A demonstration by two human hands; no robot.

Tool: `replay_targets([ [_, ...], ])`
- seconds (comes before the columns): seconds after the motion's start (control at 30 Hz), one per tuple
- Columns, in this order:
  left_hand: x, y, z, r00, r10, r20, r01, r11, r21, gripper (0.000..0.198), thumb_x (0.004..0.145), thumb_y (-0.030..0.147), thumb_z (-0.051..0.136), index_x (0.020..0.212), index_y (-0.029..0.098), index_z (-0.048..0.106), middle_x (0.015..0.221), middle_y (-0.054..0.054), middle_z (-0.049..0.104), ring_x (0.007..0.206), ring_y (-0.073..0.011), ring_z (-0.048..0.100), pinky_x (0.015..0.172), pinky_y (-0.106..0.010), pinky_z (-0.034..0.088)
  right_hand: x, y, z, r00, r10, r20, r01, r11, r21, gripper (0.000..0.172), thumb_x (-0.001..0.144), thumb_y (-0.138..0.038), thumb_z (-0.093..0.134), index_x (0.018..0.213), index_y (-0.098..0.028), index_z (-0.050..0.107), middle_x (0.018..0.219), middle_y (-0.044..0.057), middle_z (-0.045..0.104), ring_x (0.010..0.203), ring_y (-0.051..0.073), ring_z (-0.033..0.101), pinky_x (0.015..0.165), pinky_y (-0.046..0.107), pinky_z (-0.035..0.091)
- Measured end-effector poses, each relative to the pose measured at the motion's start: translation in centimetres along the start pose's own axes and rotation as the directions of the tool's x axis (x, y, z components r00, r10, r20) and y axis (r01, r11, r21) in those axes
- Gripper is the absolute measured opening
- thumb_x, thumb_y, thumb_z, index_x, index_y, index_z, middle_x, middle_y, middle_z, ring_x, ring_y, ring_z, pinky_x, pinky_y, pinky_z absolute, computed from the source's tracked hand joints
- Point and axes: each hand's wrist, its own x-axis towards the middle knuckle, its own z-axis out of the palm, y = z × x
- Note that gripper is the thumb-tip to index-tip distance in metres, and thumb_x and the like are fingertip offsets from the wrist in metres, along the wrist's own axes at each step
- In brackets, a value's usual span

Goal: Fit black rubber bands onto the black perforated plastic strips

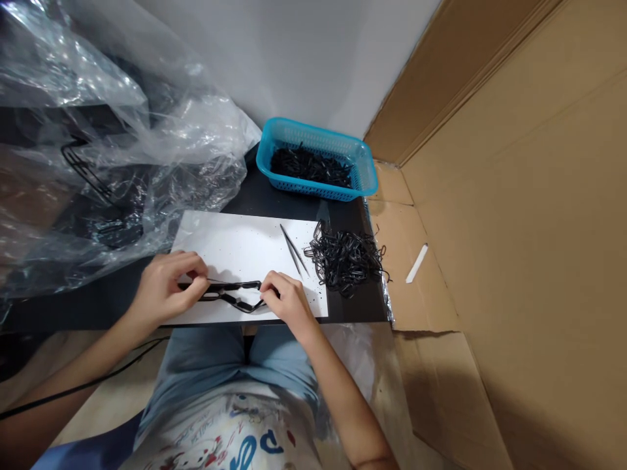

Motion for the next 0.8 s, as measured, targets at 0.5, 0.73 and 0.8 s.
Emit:
replay_targets([
  [0.5, -3.4, 9.0, 5.1, 0.876, 0.46, -0.145, -0.478, 0.867, -0.139, 0.013, 0.068, 0.016, 0.05, 0.056, 0.017, 0.044, 0.051, 0.001, 0.047, 0.055, -0.0139, 0.037, 0.057, -0.035, 0.026, 0.3, -0.4, 0.1, 0.992, 0.121, 0.031, -0.122, 0.991, 0.044, 0.011, 0.074, -0.016, 0.046, 0.068, -0.022, 0.052, 0.064, -0.004, 0.054, 0.063, 0.013, 0.052, 0.061, 0.024, 0.039],
  [0.73, -4.8, 4.1, 3.4, 0.948, 0.28, -0.149, -0.288, 0.957, -0.033, 0.012, 0.072, 0.014, 0.05, 0.062, 0.018, 0.047, 0.054, 0.0, 0.049, 0.058, -0.0154, 0.04, 0.059, -0.034, 0.026, 0.5, 0.4, -0.3, 0.981, 0.18, 0.073, -0.193, 0.935, 0.297, 0.004, 0.068, -0.018, 0.051, 0.066, -0.021, 0.052, 0.061, -0.003, 0.054, 0.062, 0.014, 0.059, 0.06, 0.025, 0.044],
  [0.8, -4.6, 3.1, 2.8, 0.961, 0.197, -0.192, -0.211, 0.976, -0.053, 0.013, 0.074, 0.012, 0.05, 0.063, 0.018, 0.048, 0.056, 0.0, 0.05, 0.06, -0.0155, 0.042, 0.06, -0.034, 0.028, 0.5, 0.4, -0.6, 0.978, 0.194, 0.076, -0.209, 0.903, 0.375, 0.002, 0.068, -0.019, 0.053, 0.066, -0.021, 0.052, 0.063, -0.003, 0.053, 0.062, 0.014, 0.06, 0.06, 0.025, 0.046],
])
